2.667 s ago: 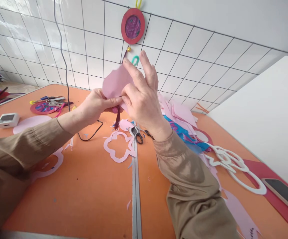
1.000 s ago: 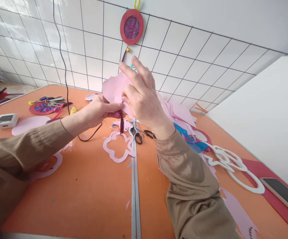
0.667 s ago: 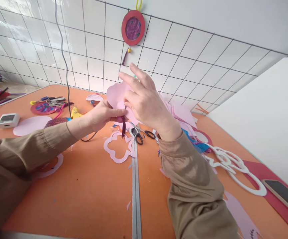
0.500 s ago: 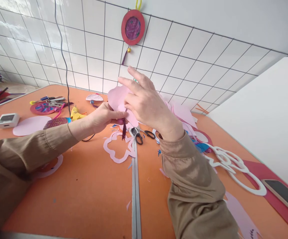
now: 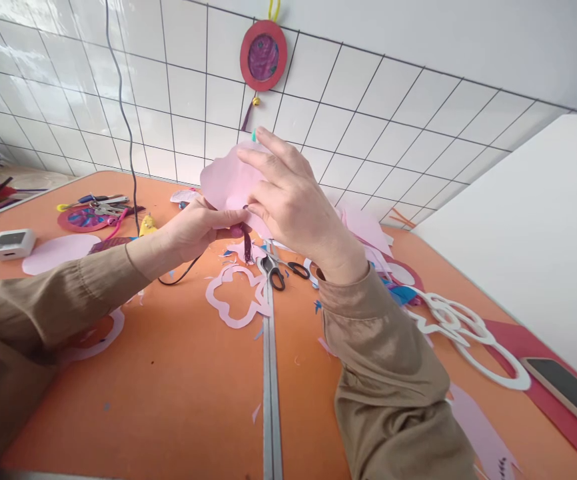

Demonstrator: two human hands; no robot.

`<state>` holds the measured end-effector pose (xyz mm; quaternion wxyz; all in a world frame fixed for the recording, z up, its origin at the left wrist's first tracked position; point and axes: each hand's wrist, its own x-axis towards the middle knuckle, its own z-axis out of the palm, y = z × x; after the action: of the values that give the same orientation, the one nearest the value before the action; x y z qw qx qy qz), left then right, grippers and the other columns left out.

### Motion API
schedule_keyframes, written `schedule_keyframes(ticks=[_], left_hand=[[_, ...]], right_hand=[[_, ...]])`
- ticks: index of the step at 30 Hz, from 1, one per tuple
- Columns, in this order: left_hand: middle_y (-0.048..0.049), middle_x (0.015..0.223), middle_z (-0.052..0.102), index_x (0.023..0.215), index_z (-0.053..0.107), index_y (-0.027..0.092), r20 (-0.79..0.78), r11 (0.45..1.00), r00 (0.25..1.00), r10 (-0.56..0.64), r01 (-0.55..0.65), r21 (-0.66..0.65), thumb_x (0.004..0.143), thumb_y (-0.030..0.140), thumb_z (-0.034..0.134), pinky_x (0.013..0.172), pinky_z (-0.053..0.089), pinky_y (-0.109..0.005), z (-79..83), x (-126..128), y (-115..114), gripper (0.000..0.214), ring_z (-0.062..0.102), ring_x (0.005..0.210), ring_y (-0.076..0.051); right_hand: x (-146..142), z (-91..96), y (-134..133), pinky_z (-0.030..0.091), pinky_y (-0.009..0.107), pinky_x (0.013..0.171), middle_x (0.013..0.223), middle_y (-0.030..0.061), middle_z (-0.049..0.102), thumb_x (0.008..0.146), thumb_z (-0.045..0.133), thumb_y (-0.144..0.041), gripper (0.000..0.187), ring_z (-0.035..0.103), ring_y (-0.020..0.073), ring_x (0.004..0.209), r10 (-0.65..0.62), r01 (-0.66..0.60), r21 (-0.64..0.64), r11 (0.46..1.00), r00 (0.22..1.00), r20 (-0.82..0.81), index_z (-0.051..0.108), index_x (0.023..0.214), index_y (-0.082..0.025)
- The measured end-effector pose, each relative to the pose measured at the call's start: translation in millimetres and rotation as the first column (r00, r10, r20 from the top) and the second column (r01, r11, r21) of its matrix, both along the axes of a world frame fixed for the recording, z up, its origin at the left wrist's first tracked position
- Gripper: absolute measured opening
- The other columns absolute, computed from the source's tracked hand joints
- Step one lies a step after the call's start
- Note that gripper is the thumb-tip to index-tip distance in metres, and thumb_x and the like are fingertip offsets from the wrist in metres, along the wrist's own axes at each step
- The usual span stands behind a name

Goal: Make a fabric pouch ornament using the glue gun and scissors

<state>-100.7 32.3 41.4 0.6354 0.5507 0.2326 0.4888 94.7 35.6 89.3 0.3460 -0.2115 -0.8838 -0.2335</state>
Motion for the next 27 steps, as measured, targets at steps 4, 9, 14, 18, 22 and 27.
schedule_keyframes(ticks=[4, 9, 14, 18, 22, 27], left_hand=[[-0.0005, 0.076, 0.064, 0.079, 0.066, 0.013, 0.029, 1.000, 1.000, 0.006, -0.007, 0.017, 0.071, 0.014, 0.083, 0.073, 0.057, -0.027, 2.4, -1.6, -0.1, 0.018, 0.060, 0.068, -0.010], [-0.0013, 0.080, 0.066, 0.086, 0.069, 0.012, 0.076, 1.000, 0.997, 0.018, -0.018, -0.004, 0.075, 0.011, 0.079, 0.070, 0.056, -0.025, 5.9, -1.5, -0.7, 0.015, 0.061, 0.068, -0.010], [-0.0013, 0.075, 0.066, 0.084, 0.068, 0.011, 0.093, 0.999, 0.995, 0.029, -0.026, -0.031, 0.077, 0.007, 0.077, 0.068, 0.057, -0.026, 6.2, -0.9, 1.8, 0.012, 0.058, 0.062, -0.009], [-0.0019, 0.074, 0.065, 0.084, 0.068, 0.011, 0.090, 0.999, 0.996, 0.028, -0.025, -0.034, 0.077, 0.005, 0.077, 0.066, 0.056, -0.025, 6.2, -0.5, 1.5, 0.013, 0.060, 0.064, -0.010], [-0.0022, 0.075, 0.066, 0.085, 0.068, 0.010, 0.087, 1.000, 0.996, 0.007, -0.004, -0.029, 0.075, 0.005, 0.080, 0.066, 0.056, -0.025, 6.6, -1.0, -0.7, 0.016, 0.061, 0.066, -0.011], [-0.0031, 0.077, 0.067, 0.087, 0.069, 0.009, 0.068, 0.998, 0.996, -0.050, 0.046, 0.051, 0.076, 0.007, 0.080, 0.065, 0.055, -0.027, 4.7, -3.4, 1.0, 0.016, 0.063, 0.067, -0.013]], right_hand=[[-2.9, -0.7, -3.2, 0.045, 0.065, 0.121, 0.143, 0.0007, 0.066, 0.097, 0.063, -0.022, 0.018, 0.047, 0.0337, 0.150, -0.002, 0.002, 0.024, 1.000, 1.000, -0.002, 0.064, 0.080, -0.027], [-3.9, -1.9, -5.5, 0.044, 0.066, 0.121, 0.145, 0.0003, 0.065, 0.096, 0.061, -0.014, 0.018, 0.046, 0.0340, 0.150, 0.049, -0.049, 0.042, 0.998, 0.999, -0.001, 0.068, 0.085, -0.026], [-6.8, -3.7, -5.7, 0.049, 0.064, 0.117, 0.143, 0.0041, 0.067, 0.099, 0.060, -0.017, 0.017, 0.049, 0.0330, 0.148, 0.036, -0.036, 0.068, 0.997, 0.999, 0.003, 0.068, 0.086, -0.025], [-10.0, -5.1, -7.2, 0.051, 0.057, 0.118, 0.142, 0.0030, 0.069, 0.100, 0.060, -0.020, 0.018, 0.051, 0.0295, 0.147, -0.011, 0.012, 0.096, 0.995, 1.000, -0.017, 0.066, 0.084, -0.028], [-10.4, -5.8, -5.7, 0.054, 0.058, 0.116, 0.139, 0.0034, 0.071, 0.096, 0.066, -0.023, 0.018, 0.054, 0.0310, 0.144, -0.019, 0.022, 0.140, 0.990, 1.000, -0.025, 0.063, 0.079, -0.028], [-9.6, -5.6, -4.6, 0.052, 0.060, 0.116, 0.140, -0.0002, 0.069, 0.093, 0.070, -0.024, 0.019, 0.053, 0.0323, 0.145, -0.010, 0.014, 0.129, 0.991, 0.999, -0.031, 0.062, 0.076, -0.028]])
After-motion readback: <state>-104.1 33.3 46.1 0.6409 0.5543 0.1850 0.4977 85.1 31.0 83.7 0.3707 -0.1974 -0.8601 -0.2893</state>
